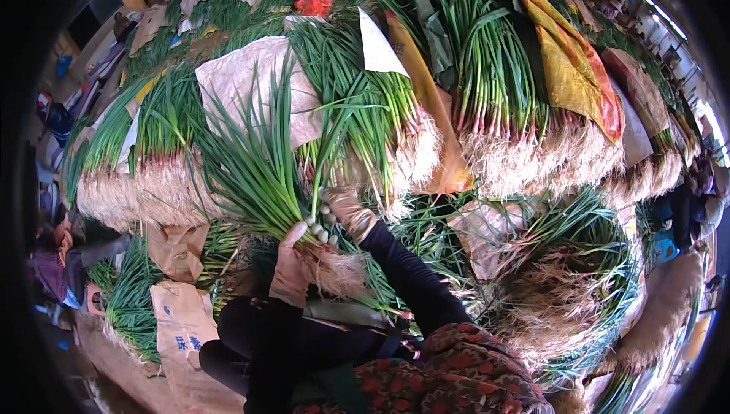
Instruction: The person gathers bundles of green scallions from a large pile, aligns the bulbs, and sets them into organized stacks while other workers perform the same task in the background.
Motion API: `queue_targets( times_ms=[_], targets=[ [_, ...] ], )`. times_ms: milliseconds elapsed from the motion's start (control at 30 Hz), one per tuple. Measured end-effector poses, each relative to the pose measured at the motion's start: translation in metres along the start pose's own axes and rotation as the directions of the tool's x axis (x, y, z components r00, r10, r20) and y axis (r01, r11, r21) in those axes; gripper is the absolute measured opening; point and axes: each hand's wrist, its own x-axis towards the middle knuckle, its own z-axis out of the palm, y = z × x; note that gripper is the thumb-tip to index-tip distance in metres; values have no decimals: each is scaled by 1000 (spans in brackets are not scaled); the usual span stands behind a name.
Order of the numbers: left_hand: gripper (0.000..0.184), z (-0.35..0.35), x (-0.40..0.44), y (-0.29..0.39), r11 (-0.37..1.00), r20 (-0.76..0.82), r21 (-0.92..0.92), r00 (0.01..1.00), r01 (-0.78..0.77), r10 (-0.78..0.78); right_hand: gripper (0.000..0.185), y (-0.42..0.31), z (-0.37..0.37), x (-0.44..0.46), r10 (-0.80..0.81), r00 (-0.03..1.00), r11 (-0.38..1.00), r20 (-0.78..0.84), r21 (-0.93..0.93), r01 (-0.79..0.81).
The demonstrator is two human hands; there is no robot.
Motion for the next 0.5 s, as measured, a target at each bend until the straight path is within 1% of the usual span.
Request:
queue_targets(
  times_ms=[33, 67, 100, 133, 167, 200, 233, 267, 300, 333, 367, 400, 433, 467, 500],
  targets=[
    [24, 0, -4, 2, 998, 82, -62, 997, -8, 14, 30, 48, -5, 34, -331, 941, 775, 66, -551, 311],
    [23, -11, -3, 3, 987, 159, -161, 986, -16, 42, 28, 90, -9, 54, -535, 790, 199, 298, -865, 461],
    [22, -5, -11, 9, 965, 198, -262, 978, -4, 58, 23, 106, -10, 38, -518, 780, 128, 352, -869, 478],
    [22, 4, -21, 17, 934, 235, -356, 969, 14, 75, 22, 108, -4, 14, -323, 891, 306, 319, -856, 417],
    [21, 2, -27, 25, 888, 326, -458, 935, 26, 141, 21, 106, 1, -10, -22, 944, 437, 329, -846, 305],
    [27, -13, -20, 44, 890, 488, -450, 855, 72, 178, 21, 102, 3, -37, 363, 874, 490, 324, -864, 117],
    [38, 11, -38, 48, 827, 501, -559, 821, 66, 273, 21, 80, 14, -61, 719, 644, 434, 261, -892, -123],
    [47, 17, -43, 58, 834, 557, -549, 768, 56, 315, 21, 63, 20, -76, 856, 476, 339, 203, -914, -221],
    [47, 22, -49, 61, 803, 491, -595, 807, 35, 329, 25, 71, -3, -70, 757, 599, 479, 261, -845, -238],
    [48, 27, -52, 63, 773, 426, -635, 839, 10, 339, 31, 79, -24, -65, 637, 706, 611, 311, -762, -215],
    [49, 30, -53, 65, 742, 362, -670, 865, -17, 347, 31, 83, -38, -49, 326, 917, 472, 228, -880, 51],
    [49, 24, -45, 63, 767, 355, -640, 873, -33, 334, 31, 65, -39, -41, 17, 987, 412, 159, -901, 138],
    [49, 14, -37, 59, 827, 322, -557, 896, -81, 305, 30, 46, -40, -34, -295, 953, 314, 73, -934, 169],
    [49, 4, -30, 55, 876, 287, -466, 917, -121, 279, 30, 41, -37, -18, -437, 899, 389, 15, -898, 205],
    [45, 1, -28, 51, 918, 203, -393, 968, -57, 147, 30, 37, -36, -2, -569, 822, 444, -42, -856, 263]
  ],
)
